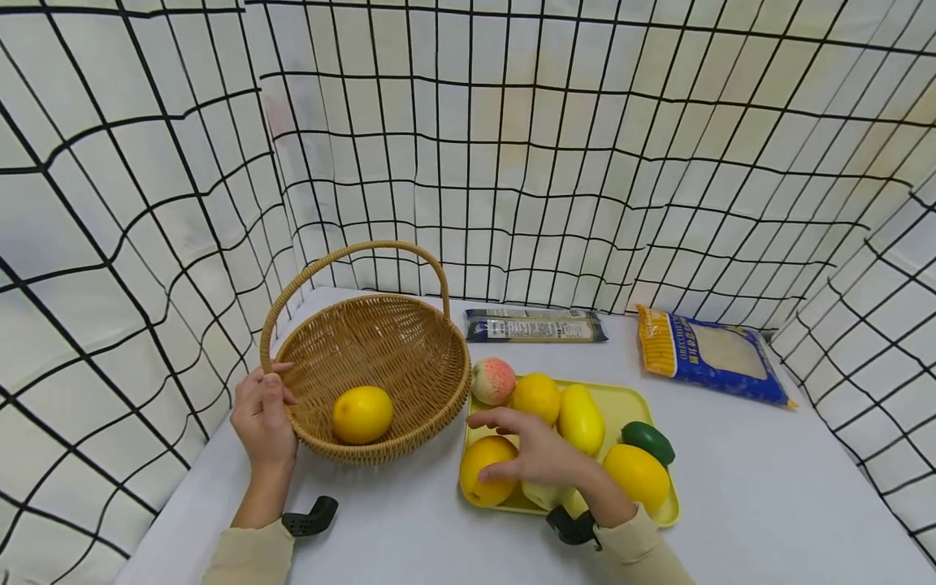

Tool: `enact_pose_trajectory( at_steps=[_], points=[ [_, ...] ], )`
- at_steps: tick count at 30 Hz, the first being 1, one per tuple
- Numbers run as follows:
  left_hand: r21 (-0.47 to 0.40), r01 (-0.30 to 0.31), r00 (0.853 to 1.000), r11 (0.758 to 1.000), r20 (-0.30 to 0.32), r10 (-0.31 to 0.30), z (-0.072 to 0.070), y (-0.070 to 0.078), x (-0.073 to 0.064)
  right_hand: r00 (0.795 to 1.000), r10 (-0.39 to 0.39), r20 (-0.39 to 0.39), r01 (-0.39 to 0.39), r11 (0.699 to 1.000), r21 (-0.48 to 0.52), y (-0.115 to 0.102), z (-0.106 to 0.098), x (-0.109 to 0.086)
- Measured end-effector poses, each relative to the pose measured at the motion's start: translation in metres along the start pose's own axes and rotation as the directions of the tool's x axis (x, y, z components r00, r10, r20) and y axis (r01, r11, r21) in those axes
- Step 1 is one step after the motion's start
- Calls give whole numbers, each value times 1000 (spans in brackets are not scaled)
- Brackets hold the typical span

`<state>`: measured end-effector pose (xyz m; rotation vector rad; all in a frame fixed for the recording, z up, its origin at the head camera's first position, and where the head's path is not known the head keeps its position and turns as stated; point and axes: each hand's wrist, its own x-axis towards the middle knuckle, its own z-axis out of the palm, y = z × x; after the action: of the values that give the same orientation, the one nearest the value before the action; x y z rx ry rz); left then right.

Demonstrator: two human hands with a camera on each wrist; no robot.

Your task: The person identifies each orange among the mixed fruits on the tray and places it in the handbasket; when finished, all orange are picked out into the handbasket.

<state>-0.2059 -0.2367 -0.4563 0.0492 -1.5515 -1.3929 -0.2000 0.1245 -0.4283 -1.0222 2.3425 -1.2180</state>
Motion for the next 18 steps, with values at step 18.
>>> enact_pose_trajectory(
  at_steps=[18],
  points=[
    [-11, -17, 1000, 1000, 5, 17, 6, 38, -2, 985, 102, 138, -50, 938, -342, -1, 0, -3]
  ],
)
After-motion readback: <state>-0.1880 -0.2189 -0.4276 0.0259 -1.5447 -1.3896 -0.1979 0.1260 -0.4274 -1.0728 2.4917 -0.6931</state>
